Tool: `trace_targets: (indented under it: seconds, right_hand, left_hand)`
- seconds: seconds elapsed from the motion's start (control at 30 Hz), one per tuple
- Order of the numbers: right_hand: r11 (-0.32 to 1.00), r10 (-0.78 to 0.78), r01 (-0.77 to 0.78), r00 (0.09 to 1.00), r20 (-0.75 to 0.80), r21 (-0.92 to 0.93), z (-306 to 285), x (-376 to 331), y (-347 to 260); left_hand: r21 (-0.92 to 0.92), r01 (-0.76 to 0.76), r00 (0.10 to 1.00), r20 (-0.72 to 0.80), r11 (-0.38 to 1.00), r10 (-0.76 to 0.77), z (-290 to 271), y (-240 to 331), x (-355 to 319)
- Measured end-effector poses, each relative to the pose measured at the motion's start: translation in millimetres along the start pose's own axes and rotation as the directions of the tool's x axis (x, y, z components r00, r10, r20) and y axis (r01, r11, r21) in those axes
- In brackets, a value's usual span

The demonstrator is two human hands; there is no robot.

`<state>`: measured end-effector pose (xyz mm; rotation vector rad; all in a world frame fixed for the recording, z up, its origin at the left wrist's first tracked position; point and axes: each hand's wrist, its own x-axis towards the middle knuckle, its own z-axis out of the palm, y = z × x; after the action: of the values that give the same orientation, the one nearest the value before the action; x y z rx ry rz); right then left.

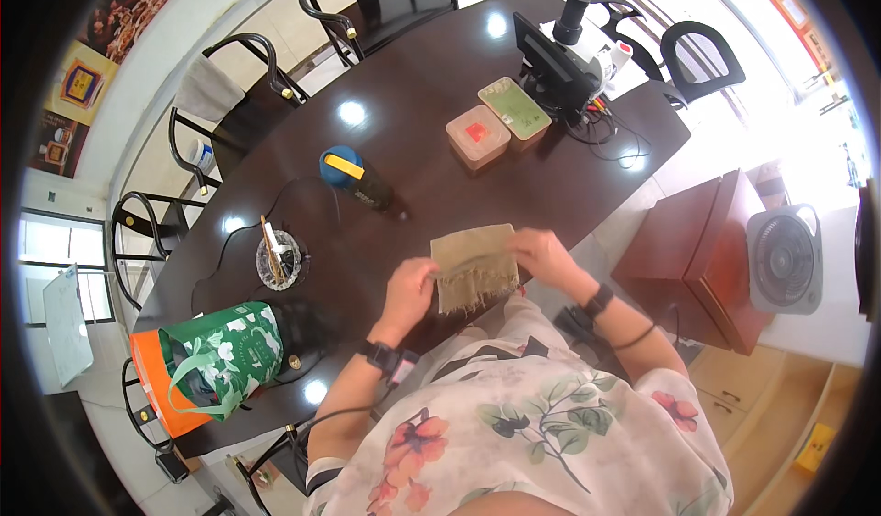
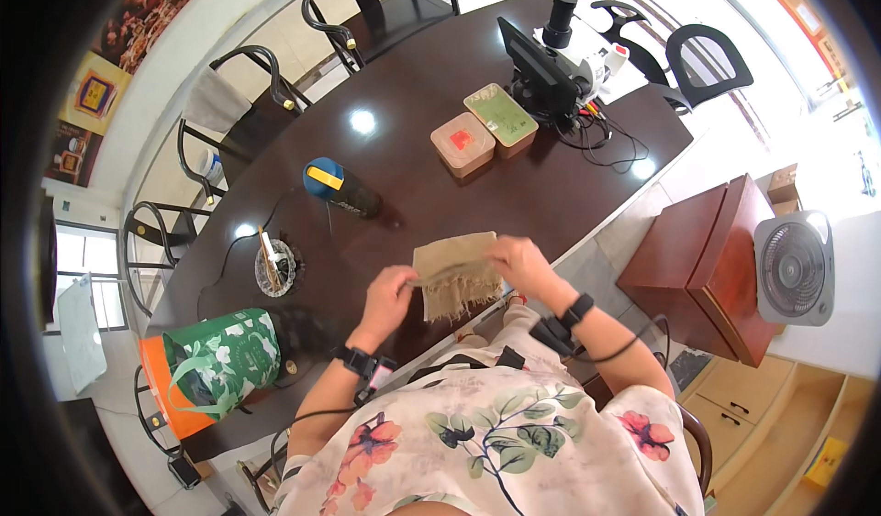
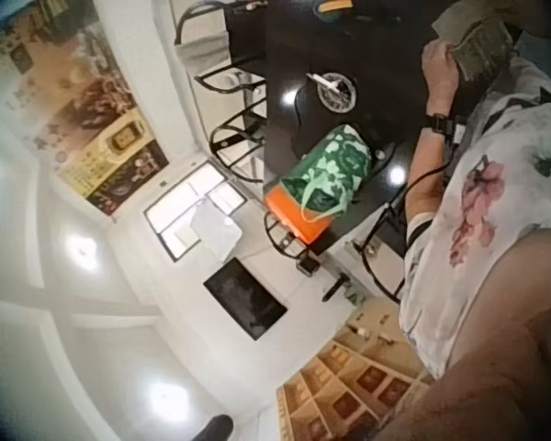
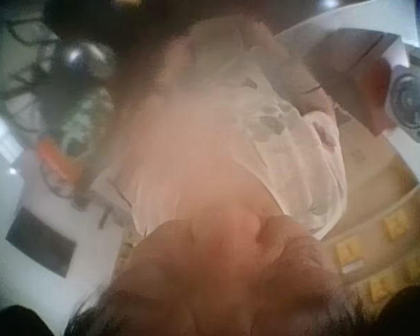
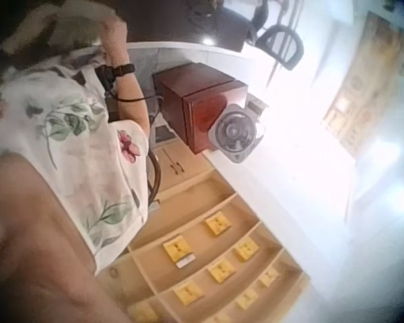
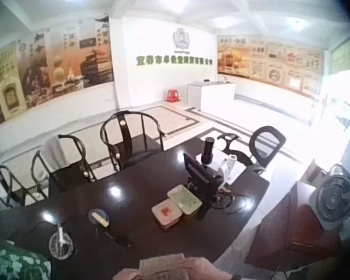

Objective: Cleaning a table and a wooden chair using a cloth.

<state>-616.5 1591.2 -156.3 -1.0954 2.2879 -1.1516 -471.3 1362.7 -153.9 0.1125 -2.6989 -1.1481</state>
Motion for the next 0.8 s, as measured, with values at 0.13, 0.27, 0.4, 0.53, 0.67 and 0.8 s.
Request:
trace_targets:
  seconds: [0.13, 0.27, 0.4, 0.53, 0.67, 0.8]
  right_hand:
    - [0.991, 0.055, -0.050, 0.998, 0.035, -0.125, 30, -46, 4]
    - [0.963, 0.255, -0.266, 0.954, -0.159, -0.048, 43, -35, -8]
    - [0.917, 0.385, -0.398, 0.869, -0.311, 0.023, 90, -15, -2]
    - [0.787, 0.463, -0.551, 0.825, -0.325, -0.277, 140, 4, -28]
    - [0.913, 0.141, -0.191, 0.977, -0.161, -0.359, 156, 11, -37]
    - [0.894, -0.274, 0.293, 0.956, 0.102, -0.341, 171, 8, -39]
  left_hand:
    - [0.026, 0.037, 0.976, 0.212, 0.999, -0.042, 14, -8, -41]
    - [0.081, 0.217, 0.965, 0.135, 0.973, -0.226, 14, -22, -59]
    - [0.294, 0.382, 0.921, -0.044, 0.876, -0.387, 12, -37, -82]
    - [0.505, 0.447, 0.831, 0.070, 0.738, -0.552, 8, -43, -111]
    - [0.547, 0.420, 0.800, 0.154, 0.724, -0.580, 9, -55, -133]
    - [0.576, 0.448, 0.707, 0.240, 0.684, -0.665, 4, -43, -123]
